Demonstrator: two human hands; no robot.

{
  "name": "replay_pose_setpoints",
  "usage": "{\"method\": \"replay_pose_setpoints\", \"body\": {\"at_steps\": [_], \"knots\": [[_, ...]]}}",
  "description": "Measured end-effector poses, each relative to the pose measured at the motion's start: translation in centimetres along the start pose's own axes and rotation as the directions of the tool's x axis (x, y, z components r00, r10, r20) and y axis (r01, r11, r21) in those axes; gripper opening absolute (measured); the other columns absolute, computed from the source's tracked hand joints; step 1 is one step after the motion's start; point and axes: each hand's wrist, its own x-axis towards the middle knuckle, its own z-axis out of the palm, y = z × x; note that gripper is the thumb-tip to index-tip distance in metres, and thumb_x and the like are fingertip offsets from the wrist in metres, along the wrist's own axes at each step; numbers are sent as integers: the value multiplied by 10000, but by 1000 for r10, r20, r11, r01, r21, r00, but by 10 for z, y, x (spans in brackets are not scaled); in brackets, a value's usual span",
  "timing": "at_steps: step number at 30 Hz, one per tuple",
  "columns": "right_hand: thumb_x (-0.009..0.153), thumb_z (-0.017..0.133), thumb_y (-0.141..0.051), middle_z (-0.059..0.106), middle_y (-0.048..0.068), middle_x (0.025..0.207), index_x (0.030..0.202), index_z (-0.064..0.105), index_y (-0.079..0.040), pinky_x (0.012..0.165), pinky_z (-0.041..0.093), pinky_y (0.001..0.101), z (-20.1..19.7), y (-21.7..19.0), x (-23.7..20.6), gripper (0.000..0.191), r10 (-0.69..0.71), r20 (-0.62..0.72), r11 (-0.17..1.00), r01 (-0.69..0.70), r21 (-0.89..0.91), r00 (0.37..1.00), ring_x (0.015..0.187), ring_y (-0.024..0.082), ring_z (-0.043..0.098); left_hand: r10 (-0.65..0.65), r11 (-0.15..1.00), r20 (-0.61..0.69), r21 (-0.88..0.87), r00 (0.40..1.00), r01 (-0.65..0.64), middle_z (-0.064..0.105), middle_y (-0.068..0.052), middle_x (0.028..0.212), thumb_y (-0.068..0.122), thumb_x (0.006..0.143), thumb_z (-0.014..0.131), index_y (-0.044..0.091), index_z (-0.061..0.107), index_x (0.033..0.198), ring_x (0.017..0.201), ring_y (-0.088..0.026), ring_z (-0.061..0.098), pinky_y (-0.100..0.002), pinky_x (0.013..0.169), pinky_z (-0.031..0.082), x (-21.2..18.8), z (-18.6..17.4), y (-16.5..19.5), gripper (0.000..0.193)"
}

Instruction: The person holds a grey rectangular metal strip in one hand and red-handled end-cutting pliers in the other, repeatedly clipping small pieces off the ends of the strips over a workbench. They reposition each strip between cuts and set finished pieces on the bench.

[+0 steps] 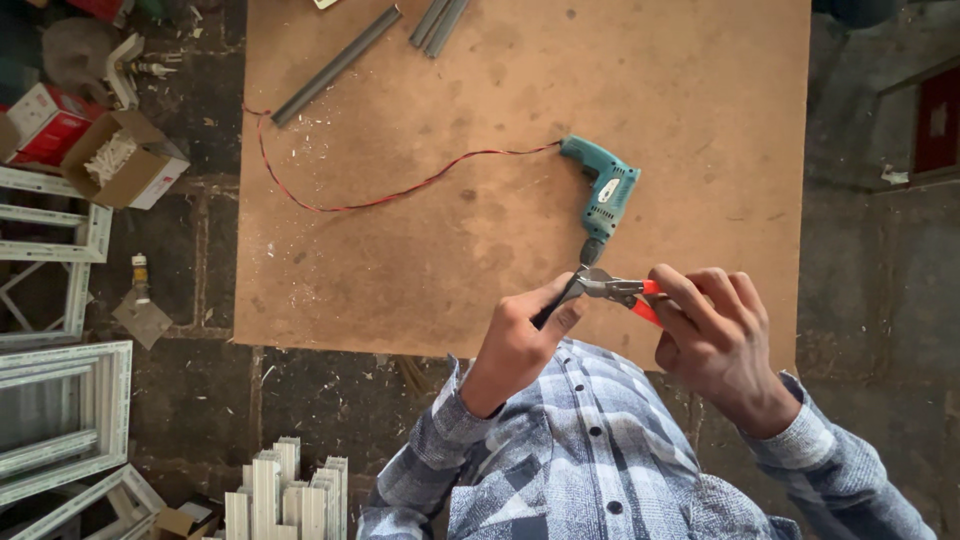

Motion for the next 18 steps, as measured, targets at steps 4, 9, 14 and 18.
{"method": "replay_pose_setpoints", "body": {"at_steps": [4, 9, 14, 18], "knots": [[586, 657, 39, 706, 87, 1117, 781, 668, 4, 697, 470, 412, 1, 2, -1, 198, -6, -3, 999, 6, 33, 1000, 827, 254, 642, 6, 1000, -9, -12, 1000, -6, 450, -43, 699, 242, 1013, 649, 45, 677, 1296, 657, -60, 407, -279, 545, 399, -1, 1, 1, 346], [613, 677, 78, 701, 81, 1020, 794, 696, 13, 589, 487, 386, 3, 5, -5, 193, -5, -9, 996, 6, 86, 1000, 672, 243, 589, 1, 999, 36, -39, 999, 1, 421, -23, 713, 255, 1014, 649, 51, 677, 1313, 662, -59, 396, -272, 551, 401, -4, -2, 5, 363], [605, 609, 98, 701, 97, 1044, 859, 722, 15, 685, 555, 358, 8, 23, -17, 290, 60, 146, 892, -119, 436, 987, 844, 271, 692, -44, 996, 136, -76, 990, 55, 414, 8, 701, 276, 1023, 634, 50, 673, 1332, 647, -50, 379, -260, 541, 366, -6, -8, 0, 384], [594, 504, 123, 714, 171, 1156, 984, 722, 94, 820, 581, 416, 17, 41, -26, 447, 212, 593, -90, -588, 804, 777, 963, 285, 721, -91, 960, 195, -244, 977, 138, 490, 56, 754, 265, 1024, 647, 8, 661, 1354, 676, -37, 407, -249, 557, 351, -2, -9, -7, 419]]}}
